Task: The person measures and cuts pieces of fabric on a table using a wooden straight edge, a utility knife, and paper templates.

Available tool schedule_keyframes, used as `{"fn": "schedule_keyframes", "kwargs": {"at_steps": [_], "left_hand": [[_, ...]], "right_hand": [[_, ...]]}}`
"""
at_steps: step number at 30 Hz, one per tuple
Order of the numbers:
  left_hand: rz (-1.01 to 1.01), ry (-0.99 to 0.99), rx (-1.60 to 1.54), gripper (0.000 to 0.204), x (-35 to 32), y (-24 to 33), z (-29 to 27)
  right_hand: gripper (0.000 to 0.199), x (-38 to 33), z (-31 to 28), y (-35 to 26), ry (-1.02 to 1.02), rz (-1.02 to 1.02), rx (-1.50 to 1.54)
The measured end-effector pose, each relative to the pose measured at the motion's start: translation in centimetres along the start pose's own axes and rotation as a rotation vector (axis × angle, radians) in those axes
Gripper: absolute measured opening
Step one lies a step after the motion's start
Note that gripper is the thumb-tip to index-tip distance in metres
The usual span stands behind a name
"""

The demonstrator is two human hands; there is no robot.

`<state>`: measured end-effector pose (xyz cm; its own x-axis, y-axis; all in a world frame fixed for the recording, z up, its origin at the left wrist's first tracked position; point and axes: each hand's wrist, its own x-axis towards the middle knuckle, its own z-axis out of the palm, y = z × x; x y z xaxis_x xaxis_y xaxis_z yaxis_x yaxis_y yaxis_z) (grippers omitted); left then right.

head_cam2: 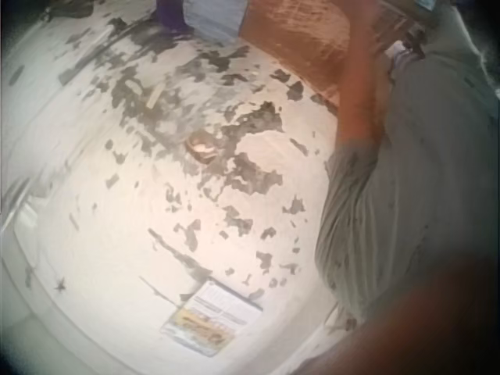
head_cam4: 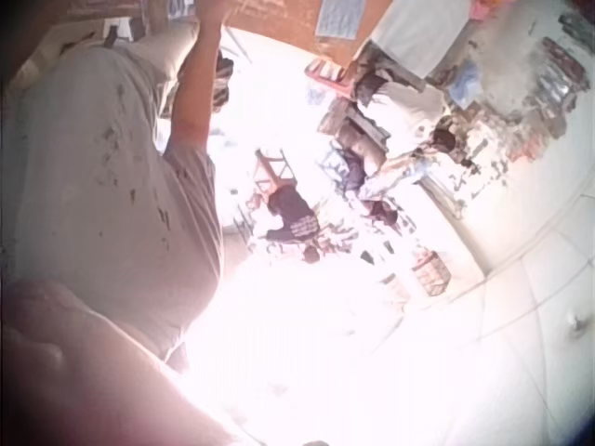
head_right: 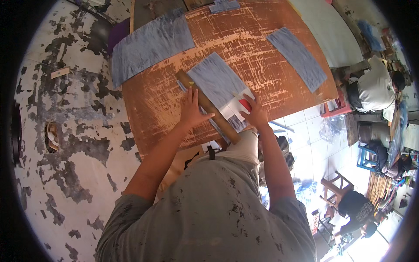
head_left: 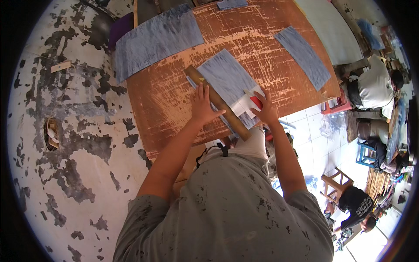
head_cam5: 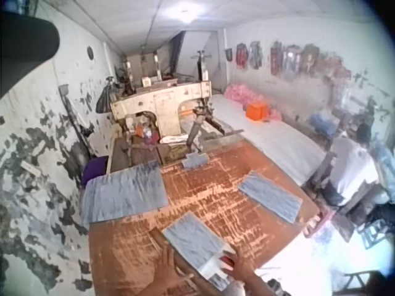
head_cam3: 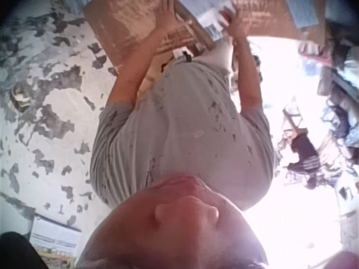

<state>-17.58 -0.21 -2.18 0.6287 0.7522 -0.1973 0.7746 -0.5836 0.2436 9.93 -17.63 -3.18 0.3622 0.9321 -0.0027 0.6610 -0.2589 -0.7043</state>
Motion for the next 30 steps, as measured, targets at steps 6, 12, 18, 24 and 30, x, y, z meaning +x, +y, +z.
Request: {"fn": "schedule_keyframes", "kwargs": {"at_steps": [6, 12, 18, 24, 30], "left_hand": [[0.030, 0.063, -0.047, 0.140, -0.5, -0.7, 0.3], [0.088, 0.091, -0.049, 0.138, -0.2, -1.6, -0.3], [0.085, 0.083, -0.106, 0.140, 0.2, -1.2, -0.6], [0.063, 0.058, -0.119, 0.142, 0.4, -1.0, -0.9], [0.091, 0.069, -0.099, 0.140, 0.7, -1.4, -0.4]], "right_hand": [[0.079, -0.3, 0.2, -0.2, 0.008, -0.004, 0.011], [0.079, 0.9, -0.1, -1.5, -0.029, 0.073, -0.063], [0.078, 5.4, 1.4, -3.0, -0.038, 0.072, -0.107], [0.079, 12.3, 4.0, -4.7, -0.064, 0.055, -0.131], [0.087, 17.0, 5.7, -6.8, -0.123, -0.015, -0.244]]}}
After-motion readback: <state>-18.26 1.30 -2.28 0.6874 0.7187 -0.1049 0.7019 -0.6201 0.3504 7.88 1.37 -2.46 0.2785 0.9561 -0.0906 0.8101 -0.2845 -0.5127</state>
